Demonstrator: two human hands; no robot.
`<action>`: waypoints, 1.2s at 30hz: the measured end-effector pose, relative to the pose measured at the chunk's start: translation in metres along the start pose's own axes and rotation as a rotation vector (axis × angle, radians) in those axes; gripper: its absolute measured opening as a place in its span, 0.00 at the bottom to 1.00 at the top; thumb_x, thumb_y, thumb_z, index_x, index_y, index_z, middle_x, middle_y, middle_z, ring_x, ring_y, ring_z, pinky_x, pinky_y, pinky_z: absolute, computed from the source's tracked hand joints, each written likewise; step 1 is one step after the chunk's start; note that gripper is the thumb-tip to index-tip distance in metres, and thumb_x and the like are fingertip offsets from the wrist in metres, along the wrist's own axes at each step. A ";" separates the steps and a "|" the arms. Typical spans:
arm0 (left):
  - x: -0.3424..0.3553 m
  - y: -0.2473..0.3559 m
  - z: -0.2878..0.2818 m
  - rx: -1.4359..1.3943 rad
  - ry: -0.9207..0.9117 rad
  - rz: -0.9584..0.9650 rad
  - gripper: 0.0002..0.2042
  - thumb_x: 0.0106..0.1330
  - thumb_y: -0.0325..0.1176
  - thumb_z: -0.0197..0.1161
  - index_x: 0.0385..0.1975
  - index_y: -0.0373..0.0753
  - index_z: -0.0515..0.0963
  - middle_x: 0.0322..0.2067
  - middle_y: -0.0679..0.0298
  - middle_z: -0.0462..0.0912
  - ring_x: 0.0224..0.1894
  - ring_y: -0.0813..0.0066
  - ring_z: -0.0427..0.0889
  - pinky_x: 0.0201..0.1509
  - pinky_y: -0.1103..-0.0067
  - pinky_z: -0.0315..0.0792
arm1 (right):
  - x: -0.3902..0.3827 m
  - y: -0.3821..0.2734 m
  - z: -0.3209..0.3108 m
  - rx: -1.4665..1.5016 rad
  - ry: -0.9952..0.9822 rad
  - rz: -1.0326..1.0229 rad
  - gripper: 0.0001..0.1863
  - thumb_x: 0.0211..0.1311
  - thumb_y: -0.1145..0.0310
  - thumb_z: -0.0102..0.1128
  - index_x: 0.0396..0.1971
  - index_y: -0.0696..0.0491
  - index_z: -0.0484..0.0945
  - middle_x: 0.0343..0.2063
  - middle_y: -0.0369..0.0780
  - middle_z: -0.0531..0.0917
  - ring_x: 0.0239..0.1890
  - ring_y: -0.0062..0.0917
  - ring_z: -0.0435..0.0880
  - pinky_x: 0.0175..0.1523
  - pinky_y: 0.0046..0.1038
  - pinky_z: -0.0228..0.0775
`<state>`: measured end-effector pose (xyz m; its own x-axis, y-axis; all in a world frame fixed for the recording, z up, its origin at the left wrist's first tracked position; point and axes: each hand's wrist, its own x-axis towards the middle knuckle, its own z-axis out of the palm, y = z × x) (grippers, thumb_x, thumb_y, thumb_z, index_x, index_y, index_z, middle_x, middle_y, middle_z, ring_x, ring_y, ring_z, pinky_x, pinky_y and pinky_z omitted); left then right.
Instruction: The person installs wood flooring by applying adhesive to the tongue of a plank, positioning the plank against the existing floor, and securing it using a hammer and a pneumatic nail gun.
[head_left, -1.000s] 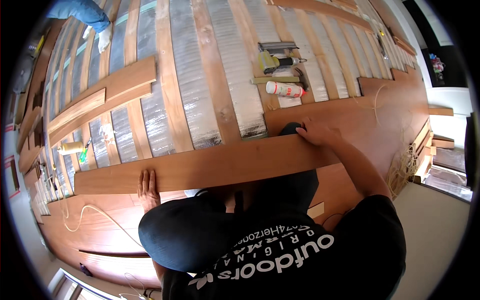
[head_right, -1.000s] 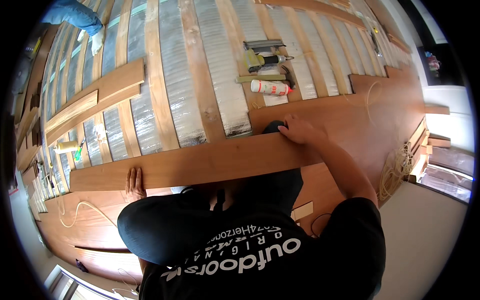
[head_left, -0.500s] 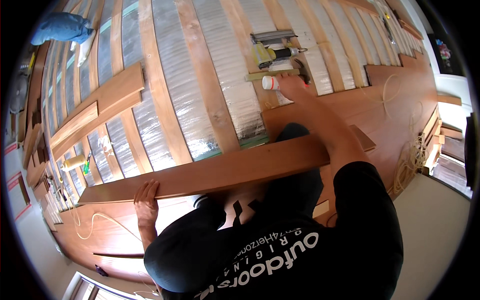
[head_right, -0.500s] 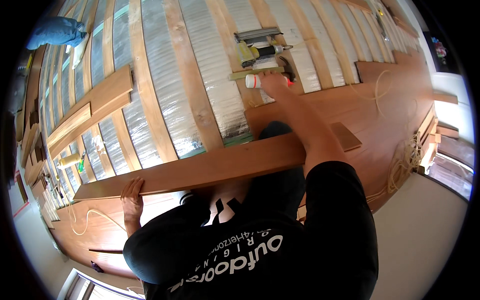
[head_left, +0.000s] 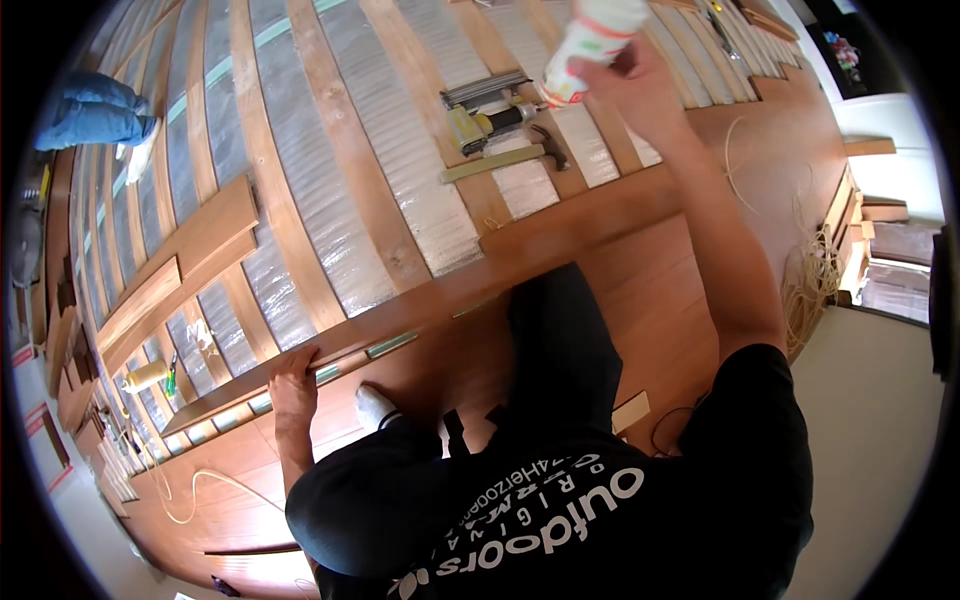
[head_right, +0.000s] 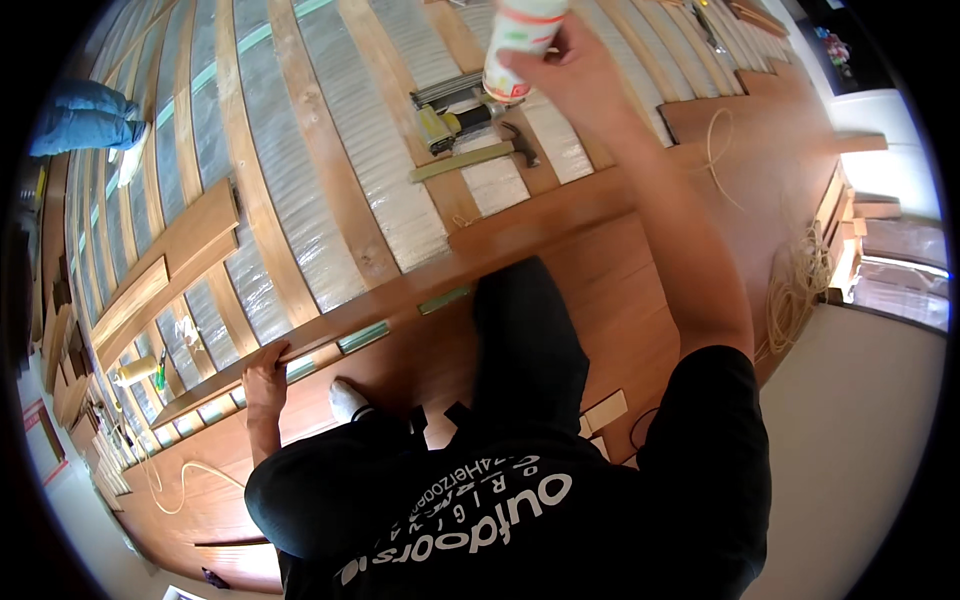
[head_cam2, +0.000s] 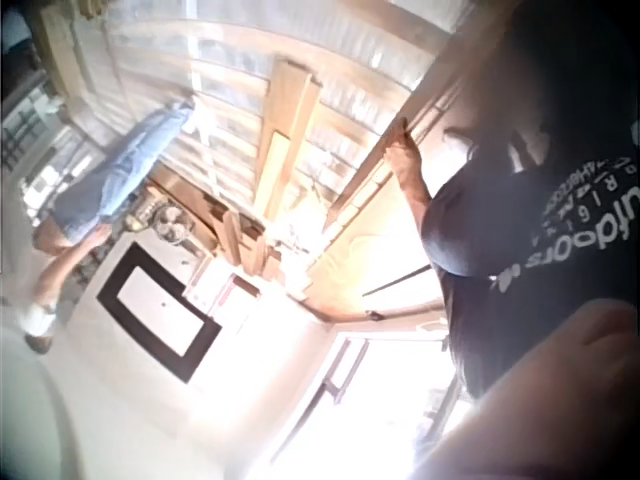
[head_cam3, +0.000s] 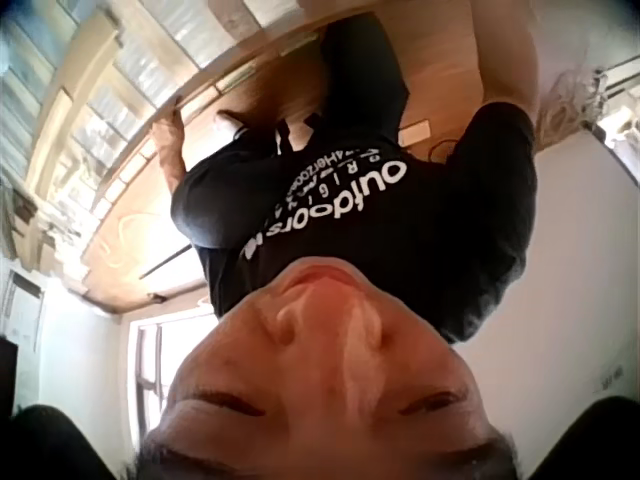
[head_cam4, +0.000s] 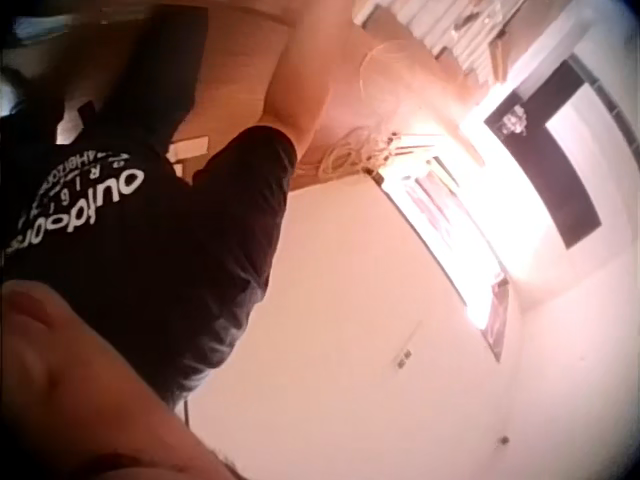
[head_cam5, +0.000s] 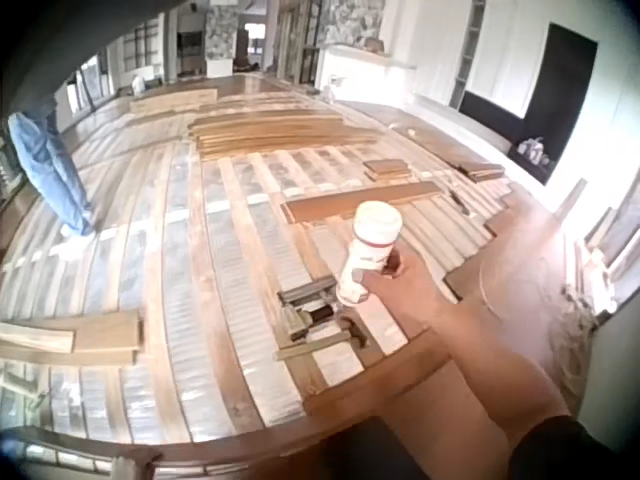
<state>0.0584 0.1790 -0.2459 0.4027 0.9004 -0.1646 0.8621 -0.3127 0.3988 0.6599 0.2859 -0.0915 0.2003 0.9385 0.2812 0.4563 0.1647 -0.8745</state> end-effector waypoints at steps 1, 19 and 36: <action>0.005 0.001 0.003 0.038 -0.025 -0.071 0.13 0.65 0.25 0.65 0.48 0.46 0.85 0.44 0.56 0.89 0.45 0.52 0.88 0.49 0.62 0.82 | -0.002 -0.014 -0.016 0.118 0.055 -0.009 0.21 0.64 0.67 0.74 0.53 0.55 0.77 0.44 0.37 0.87 0.46 0.22 0.86 0.51 0.28 0.79; 0.105 0.064 0.068 0.162 -0.309 0.013 0.12 0.70 0.36 0.64 0.52 0.47 0.79 0.40 0.53 0.89 0.43 0.46 0.88 0.49 0.55 0.81 | -0.173 -0.044 -0.110 1.203 0.400 0.229 0.34 0.72 0.43 0.59 0.68 0.51 0.68 0.61 0.43 0.79 0.62 0.40 0.79 0.70 0.51 0.68; -0.011 -0.118 0.079 0.172 0.231 -0.109 0.09 0.66 0.41 0.64 0.40 0.45 0.80 0.38 0.65 0.87 0.48 0.63 0.86 0.59 0.67 0.74 | -0.092 -0.111 0.305 1.014 -0.516 0.630 0.38 0.72 0.48 0.60 0.72 0.54 0.61 0.71 0.44 0.70 0.73 0.42 0.68 0.79 0.52 0.55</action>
<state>-0.0236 0.1827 -0.3625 0.2413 0.9702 0.0198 0.9438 -0.2394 0.2280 0.3260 0.2737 -0.1412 -0.3197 0.9081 -0.2704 -0.4937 -0.4032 -0.7705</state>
